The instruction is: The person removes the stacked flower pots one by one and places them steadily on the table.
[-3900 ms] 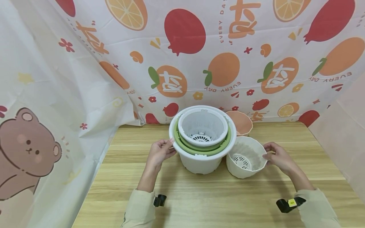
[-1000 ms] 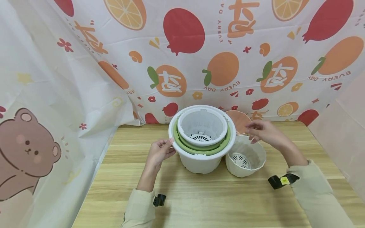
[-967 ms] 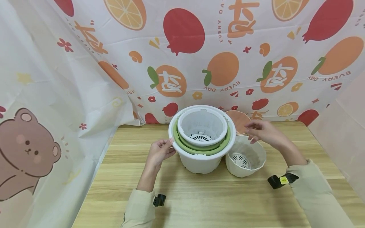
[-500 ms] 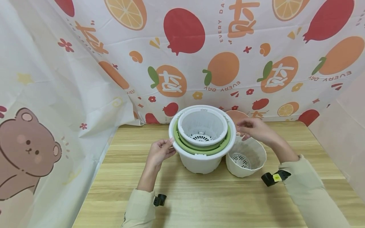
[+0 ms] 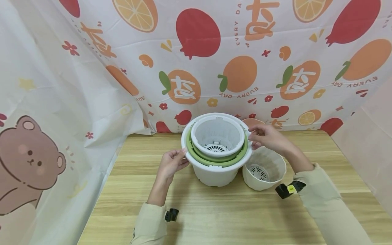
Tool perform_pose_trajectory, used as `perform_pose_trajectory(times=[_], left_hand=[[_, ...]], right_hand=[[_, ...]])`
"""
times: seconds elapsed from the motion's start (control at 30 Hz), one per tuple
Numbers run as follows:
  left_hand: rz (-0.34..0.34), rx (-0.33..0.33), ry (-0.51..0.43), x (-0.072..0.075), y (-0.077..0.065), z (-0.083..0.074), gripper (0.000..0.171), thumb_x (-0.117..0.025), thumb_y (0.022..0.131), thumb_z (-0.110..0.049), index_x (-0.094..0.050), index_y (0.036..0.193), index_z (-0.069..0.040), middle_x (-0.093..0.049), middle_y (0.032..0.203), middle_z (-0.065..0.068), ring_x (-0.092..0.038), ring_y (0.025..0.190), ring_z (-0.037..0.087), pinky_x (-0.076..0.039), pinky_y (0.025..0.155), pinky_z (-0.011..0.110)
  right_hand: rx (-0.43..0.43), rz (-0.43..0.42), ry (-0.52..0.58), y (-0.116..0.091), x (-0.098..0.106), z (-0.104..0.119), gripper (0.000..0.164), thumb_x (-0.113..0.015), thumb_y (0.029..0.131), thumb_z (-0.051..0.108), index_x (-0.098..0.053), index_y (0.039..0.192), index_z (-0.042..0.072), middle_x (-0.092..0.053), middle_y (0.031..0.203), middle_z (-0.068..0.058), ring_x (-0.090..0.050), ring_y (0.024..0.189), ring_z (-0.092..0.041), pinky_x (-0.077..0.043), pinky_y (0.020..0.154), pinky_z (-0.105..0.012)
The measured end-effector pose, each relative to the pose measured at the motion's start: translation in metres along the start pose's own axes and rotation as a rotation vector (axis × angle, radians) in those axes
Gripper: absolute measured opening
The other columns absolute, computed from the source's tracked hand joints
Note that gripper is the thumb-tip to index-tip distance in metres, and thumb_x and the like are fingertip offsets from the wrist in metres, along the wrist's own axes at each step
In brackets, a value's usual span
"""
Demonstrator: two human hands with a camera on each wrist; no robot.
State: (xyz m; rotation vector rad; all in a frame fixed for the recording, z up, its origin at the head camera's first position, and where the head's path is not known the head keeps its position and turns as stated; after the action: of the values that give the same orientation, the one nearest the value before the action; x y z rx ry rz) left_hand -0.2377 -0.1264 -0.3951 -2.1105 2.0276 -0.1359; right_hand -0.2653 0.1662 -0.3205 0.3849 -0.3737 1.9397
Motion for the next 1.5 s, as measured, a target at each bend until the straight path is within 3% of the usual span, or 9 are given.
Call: perform_pose_trajectory(times=[0.3,0.83,1.13,1.33,1.5], left_hand=[[0.001,-0.004,0.009,0.0,0.0,0.0,0.027,-0.053,0.094,-0.013,-0.052,0.1,0.013,-0.064,0.084,0.012,-0.064,0.076,0.016,-0.055,0.076,0.032],[0.0,0.001,0.011,0.0,0.0,0.0,0.028,-0.054,0.093,-0.014,-0.052,0.1,0.013,-0.064,0.082,0.011,-0.064,0.075,0.015,-0.055,0.076,0.032],[0.002,0.001,0.012,0.0,-0.001,0.0,0.028,-0.053,0.094,-0.014,-0.052,0.101,0.013,-0.064,0.084,0.012,-0.064,0.077,0.016,-0.055,0.077,0.033],[0.001,0.004,0.009,0.0,0.0,0.0,0.028,-0.054,0.094,-0.013,-0.052,0.101,0.014,-0.064,0.084,0.012,-0.064,0.077,0.016,-0.055,0.077,0.033],[-0.003,0.007,0.01,0.001,0.0,0.0,0.027,-0.054,0.094,-0.014,-0.052,0.1,0.013,-0.064,0.084,0.012,-0.064,0.077,0.016,-0.055,0.077,0.033]], right_hand=[[0.001,-0.006,0.053,0.009,-0.005,0.002,0.037,-0.057,0.088,0.001,-0.043,0.12,-0.011,-0.055,0.094,-0.026,-0.062,0.074,-0.03,-0.057,0.069,-0.037],[-0.089,-0.013,0.046,0.019,-0.009,0.0,0.046,-0.061,0.085,0.001,-0.039,0.124,-0.011,-0.052,0.089,-0.02,-0.064,0.068,-0.026,-0.057,0.066,-0.036],[-0.103,-0.077,-0.037,0.027,-0.011,-0.001,0.049,-0.067,0.081,0.002,-0.044,0.124,-0.007,-0.052,0.088,-0.019,-0.064,0.063,-0.024,-0.058,0.06,-0.035],[-0.103,-0.104,-0.133,0.03,-0.012,-0.001,0.036,-0.07,0.08,0.008,-0.057,0.11,-0.007,-0.054,0.086,-0.017,-0.064,0.059,-0.021,-0.057,0.056,-0.033],[-0.093,-0.103,-0.141,0.031,-0.014,-0.001,0.032,-0.07,0.079,0.008,-0.059,0.105,-0.007,-0.057,0.081,-0.016,-0.064,0.058,-0.02,-0.057,0.055,-0.032]])
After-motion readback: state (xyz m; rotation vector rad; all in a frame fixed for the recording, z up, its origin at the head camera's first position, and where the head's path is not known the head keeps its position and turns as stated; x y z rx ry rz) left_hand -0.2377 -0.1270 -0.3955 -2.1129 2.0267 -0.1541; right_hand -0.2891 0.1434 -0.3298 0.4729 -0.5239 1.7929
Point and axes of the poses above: each hand's wrist, its own y-axis towards the middle knuckle, its own x-axis out of the back of the hand, z = x × y, the point moved 8 cm from there along y, towards the middle knuckle
